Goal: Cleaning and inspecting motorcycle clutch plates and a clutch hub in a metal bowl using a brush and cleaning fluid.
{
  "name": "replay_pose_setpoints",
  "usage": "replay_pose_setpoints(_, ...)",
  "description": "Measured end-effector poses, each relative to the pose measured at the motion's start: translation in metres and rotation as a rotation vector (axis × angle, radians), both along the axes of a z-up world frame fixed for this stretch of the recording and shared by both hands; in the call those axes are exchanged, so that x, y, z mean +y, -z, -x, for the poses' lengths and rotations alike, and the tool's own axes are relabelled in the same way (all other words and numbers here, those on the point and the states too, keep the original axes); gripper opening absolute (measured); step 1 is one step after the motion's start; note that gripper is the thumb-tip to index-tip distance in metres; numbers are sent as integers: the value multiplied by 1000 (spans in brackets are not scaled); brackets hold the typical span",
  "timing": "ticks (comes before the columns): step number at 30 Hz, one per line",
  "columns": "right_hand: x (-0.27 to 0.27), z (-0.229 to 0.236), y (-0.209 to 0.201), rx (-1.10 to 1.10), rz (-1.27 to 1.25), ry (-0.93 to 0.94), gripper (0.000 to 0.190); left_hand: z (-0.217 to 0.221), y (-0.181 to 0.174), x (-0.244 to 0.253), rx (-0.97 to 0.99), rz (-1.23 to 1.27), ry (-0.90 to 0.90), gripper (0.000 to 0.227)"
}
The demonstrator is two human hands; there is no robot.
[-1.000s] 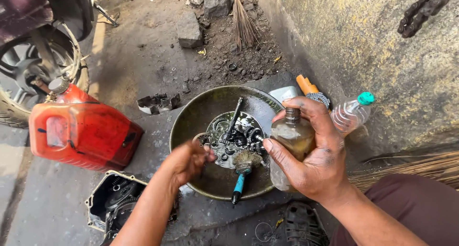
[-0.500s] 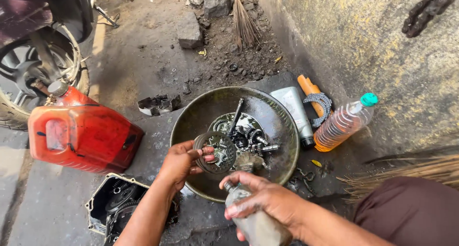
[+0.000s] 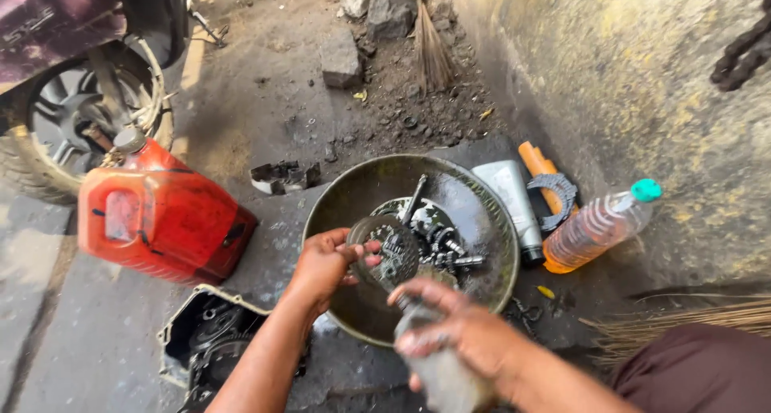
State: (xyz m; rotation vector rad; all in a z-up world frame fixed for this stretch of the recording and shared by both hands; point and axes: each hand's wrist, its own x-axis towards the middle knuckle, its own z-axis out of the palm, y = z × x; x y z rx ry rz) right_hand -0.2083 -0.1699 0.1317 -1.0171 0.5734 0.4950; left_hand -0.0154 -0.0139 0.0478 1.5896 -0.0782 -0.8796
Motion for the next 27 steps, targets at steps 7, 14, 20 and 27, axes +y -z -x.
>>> replay_pose_setpoints(7, -3, -3, -19, -7, 13, 40, 56, 4, -5, -5, -17, 52, -19, 28)
replay_pose_setpoints(14, -17, -8, -20, -5, 38, 118, 57, 11, -11, -10, -173, 128, 80, 29)
replay_pose_setpoints(20, -26, -10, -19, -59, 24, 134, 55, 20, -33, -13, -198, 99, 106, 30)
replay_pose_setpoints(27, -44, -11, -13, -67, 21, 181, 52, 10, -28, -8, -266, 128, 153, 29)
